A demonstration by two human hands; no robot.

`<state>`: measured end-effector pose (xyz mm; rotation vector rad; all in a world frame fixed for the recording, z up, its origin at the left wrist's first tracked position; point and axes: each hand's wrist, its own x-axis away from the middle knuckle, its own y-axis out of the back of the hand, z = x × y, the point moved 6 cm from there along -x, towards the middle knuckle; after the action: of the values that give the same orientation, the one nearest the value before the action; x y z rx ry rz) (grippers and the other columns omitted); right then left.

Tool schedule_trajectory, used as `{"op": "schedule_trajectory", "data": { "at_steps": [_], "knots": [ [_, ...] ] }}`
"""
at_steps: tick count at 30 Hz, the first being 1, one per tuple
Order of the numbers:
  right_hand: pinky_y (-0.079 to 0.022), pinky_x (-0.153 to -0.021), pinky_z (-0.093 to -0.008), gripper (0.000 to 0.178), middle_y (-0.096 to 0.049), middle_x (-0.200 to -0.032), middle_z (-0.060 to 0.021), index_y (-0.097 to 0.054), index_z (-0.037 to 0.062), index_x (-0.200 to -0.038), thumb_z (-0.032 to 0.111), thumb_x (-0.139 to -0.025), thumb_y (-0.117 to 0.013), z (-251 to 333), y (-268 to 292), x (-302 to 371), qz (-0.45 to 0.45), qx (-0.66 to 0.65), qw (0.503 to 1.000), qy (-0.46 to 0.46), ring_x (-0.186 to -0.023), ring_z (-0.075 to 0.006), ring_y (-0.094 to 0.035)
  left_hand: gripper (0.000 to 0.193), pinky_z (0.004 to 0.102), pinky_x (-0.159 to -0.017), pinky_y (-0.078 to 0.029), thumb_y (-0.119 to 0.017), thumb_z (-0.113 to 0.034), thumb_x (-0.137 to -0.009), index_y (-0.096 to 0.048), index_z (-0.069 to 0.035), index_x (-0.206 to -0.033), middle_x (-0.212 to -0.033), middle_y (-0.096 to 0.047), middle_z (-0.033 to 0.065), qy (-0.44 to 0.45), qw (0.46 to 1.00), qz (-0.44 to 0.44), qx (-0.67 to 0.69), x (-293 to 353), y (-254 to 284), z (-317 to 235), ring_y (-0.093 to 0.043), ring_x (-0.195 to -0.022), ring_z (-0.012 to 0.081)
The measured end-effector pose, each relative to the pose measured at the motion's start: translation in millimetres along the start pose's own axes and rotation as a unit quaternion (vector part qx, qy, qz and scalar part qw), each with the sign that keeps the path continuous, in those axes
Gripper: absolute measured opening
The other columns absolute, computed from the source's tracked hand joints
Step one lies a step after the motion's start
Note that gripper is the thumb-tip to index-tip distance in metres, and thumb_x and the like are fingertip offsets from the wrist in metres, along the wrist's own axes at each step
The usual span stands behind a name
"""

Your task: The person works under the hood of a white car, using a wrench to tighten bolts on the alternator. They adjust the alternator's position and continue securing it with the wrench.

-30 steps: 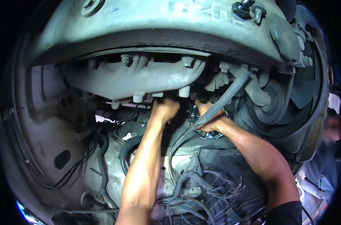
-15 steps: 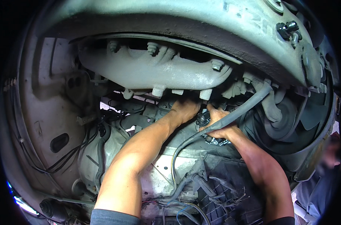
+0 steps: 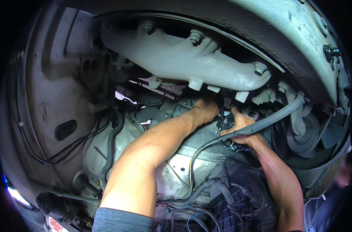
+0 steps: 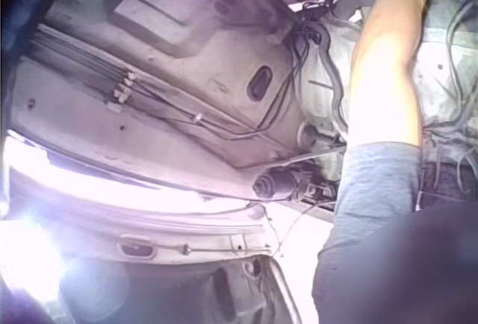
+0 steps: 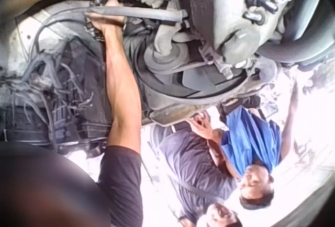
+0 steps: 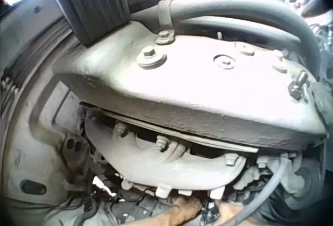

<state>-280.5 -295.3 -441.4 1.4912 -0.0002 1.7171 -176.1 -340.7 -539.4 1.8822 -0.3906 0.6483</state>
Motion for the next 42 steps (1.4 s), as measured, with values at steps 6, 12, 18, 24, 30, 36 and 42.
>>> {"op": "schedule_trajectory", "data": {
  "at_steps": [6,12,18,24,30,36,42],
  "knots": [
    [-0.051,-0.095,-0.0468,0.097,-0.063,-0.113,-0.0332,-0.045,-0.0025,-0.139,0.046,-0.065,-0.085,0,-2,0,-0.002,0.022,1.000,-0.008,-0.110,-0.0454,-0.063,0.025,0.0379,-0.090,-0.051,-0.060,-0.018,-0.089,-0.074,-0.009,-0.109,-0.115,-0.070,0.0076,0.053,0.995,-0.084,-0.004,-12,1,3,-0.063,-0.112,0.0249],
    [-0.051,-0.096,-0.0466,0.096,-0.063,-0.113,-0.0330,-0.046,-0.0039,-0.138,0.044,-0.065,-0.085,-2,-3,-1,-0.006,0.017,1.000,0.015,-0.109,-0.0458,-0.063,0.032,0.0407,-0.093,-0.050,-0.056,-0.024,-0.090,-0.070,-0.005,-0.113,-0.117,-0.068,0.0166,0.050,0.967,-0.070,0.241,16,31,18,-0.062,-0.115,0.0308],
    [-0.051,-0.089,-0.0474,0.080,-0.066,-0.107,-0.0289,-0.053,-0.0017,-0.122,0.039,-0.060,-0.085,-3,-4,-1,-0.043,-0.018,0.999,0.016,-0.105,-0.0429,-0.064,0.040,0.0430,-0.098,-0.046,-0.043,-0.036,-0.102,-0.063,-0.007,-0.121,-0.121,-0.065,0.0202,0.099,0.858,-0.104,0.493,18,45,18,-0.061,-0.113,0.0350],
    [-0.051,-0.094,-0.0451,0.092,-0.064,-0.116,-0.0288,-0.049,-0.0019,-0.134,0.039,-0.060,-0.085,-1,-2,3,-0.046,-0.002,0.999,0.021,-0.110,-0.0412,-0.063,0.040,0.0408,-0.086,-0.051,-0.045,-0.038,-0.100,-0.064,-0.006,-0.117,-0.107,-0.069,0.0184,0.106,0.895,-0.054,0.430,4,25,17,-0.066,-0.100,0.0316],
    [-0.049,-0.099,-0.0430,0.096,-0.061,-0.123,-0.0264,-0.045,-0.0033,-0.139,0.036,-0.062,-0.087,-10,-6,6,-0.042,-0.022,0.999,0.012,-0.117,-0.0391,-0.060,0.039,0.0402,-0.082,-0.051,-0.053,-0.041,-0.095,-0.067,-0.008,-0.112,-0.099,-0.069,0.0165,0.113,0.890,-0.007,0.442,9,25,20,-0.066,-0.094,0.0325],
    [-0.048,-0.100,-0.0446,0.098,-0.059,-0.125,-0.0299,-0.044,-0.0031,-0.140,0.039,-0.063,-0.086,-12,-4,5,-0.027,0.004,1.000,0.003,-0.119,-0.0418,-0.058,0.048,0.0416,-0.092,-0.052,-0.060,-0.042,-0.086,-0.066,-0.009,-0.120,-0.121,-0.066,0.0150,-0.043,0.979,-0.038,0.194,30,52,15,-0.064,-0.110,0.0300],
    [-0.047,-0.103,-0.0470,0.105,-0.055,-0.128,-0.0346,-0.039,-0.0015,-0.146,0.049,-0.066,-0.085,-10,-3,7,-0.004,0.008,1.000,-0.013,-0.121,-0.0453,-0.056,0.032,0.0415,-0.089,-0.054,-0.065,-0.022,-0.078,-0.073,-0.009,-0.106,-0.108,-0.071,0.0129,0.025,0.980,0.121,0.157,23,64,5,-0.068,-0.103,0.0295]
  ]
}}
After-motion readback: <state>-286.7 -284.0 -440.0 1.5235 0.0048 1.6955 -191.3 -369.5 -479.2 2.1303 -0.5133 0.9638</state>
